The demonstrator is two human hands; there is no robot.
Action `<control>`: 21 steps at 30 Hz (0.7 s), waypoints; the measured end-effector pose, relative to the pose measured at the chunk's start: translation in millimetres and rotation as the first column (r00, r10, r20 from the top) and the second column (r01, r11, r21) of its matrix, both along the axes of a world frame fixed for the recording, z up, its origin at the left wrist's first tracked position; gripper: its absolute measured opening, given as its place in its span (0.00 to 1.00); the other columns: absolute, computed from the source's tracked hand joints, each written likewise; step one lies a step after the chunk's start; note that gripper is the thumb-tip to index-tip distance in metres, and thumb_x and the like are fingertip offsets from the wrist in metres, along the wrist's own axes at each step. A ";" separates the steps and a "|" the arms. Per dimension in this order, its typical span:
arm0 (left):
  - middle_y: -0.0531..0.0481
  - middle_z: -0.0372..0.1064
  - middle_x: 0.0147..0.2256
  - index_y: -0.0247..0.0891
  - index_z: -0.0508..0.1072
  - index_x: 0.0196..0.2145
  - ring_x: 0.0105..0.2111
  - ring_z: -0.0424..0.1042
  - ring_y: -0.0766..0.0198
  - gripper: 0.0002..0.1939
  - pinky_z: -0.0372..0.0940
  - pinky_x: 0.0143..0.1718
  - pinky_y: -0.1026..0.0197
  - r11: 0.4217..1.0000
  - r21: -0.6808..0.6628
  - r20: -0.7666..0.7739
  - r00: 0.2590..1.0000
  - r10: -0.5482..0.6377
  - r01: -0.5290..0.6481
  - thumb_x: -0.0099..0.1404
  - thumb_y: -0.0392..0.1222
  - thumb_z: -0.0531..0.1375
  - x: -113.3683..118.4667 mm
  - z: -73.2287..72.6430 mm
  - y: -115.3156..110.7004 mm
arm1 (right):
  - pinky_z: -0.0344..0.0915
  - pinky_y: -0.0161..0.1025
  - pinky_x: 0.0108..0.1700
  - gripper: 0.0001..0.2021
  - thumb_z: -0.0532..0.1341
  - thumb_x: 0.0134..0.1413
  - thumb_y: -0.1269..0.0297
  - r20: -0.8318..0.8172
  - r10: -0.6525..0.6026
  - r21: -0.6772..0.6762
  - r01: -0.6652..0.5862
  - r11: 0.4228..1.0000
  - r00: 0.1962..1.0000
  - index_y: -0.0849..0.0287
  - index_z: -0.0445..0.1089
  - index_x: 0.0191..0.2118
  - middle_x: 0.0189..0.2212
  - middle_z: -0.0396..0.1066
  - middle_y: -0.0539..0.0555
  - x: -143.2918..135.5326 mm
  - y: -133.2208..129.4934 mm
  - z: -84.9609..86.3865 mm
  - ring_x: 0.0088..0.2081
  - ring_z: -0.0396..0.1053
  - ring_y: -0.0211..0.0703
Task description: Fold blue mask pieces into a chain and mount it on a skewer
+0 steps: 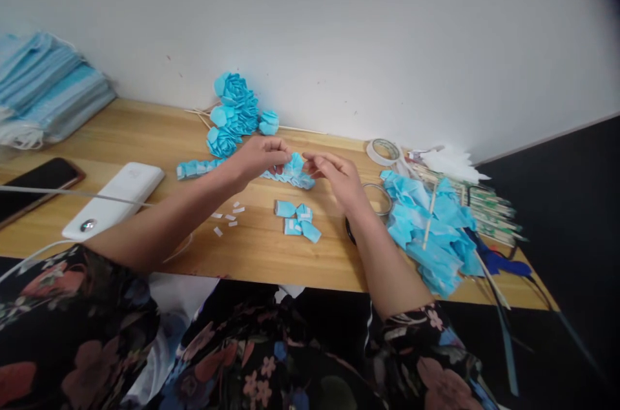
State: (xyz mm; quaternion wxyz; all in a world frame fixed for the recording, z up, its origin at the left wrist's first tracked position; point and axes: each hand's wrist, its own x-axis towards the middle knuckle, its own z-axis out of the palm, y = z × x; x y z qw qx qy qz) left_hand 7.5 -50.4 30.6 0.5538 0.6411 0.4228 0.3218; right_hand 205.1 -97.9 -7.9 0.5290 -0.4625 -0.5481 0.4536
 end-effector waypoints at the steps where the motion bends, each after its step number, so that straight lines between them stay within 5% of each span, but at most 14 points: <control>1: 0.54 0.68 0.20 0.36 0.72 0.25 0.23 0.67 0.68 0.05 0.64 0.28 0.65 1.000 -0.001 -0.014 1.000 0.005 -0.005 0.51 0.39 0.64 0.2 0.3 0.4 | 0.68 0.36 0.38 0.14 0.66 0.53 0.51 0.020 0.008 0.008 -0.008 1.000 1.000 0.55 0.81 0.37 0.32 0.79 0.51 2.3 0.6 0.5 0.34 0.73 0.38; 15: 0.54 0.66 0.19 0.36 0.72 0.25 0.22 0.66 0.68 0.05 0.62 0.27 0.65 0.994 0.096 -0.090 0.995 -0.038 0.047 0.55 0.39 0.63 14.6 -8.0 10.9 | 0.62 0.34 0.32 0.10 0.67 0.50 0.56 0.135 0.008 0.027 -0.012 1.000 0.991 0.58 0.78 0.31 0.26 0.75 0.48 10.0 5.1 0.4 0.27 0.65 0.34; 21: 0.48 0.75 0.29 0.35 0.78 0.33 0.27 0.68 0.65 0.13 0.61 0.31 0.63 0.949 0.301 -0.273 0.962 -0.006 0.091 0.62 0.46 0.58 22.9 -2.9 27.9 | 0.63 0.34 0.33 0.12 0.67 0.51 0.52 0.029 -0.192 0.115 0.188 0.975 0.981 0.56 0.76 0.29 0.27 0.73 0.48 23.8 7.4 8.4 0.28 0.64 0.34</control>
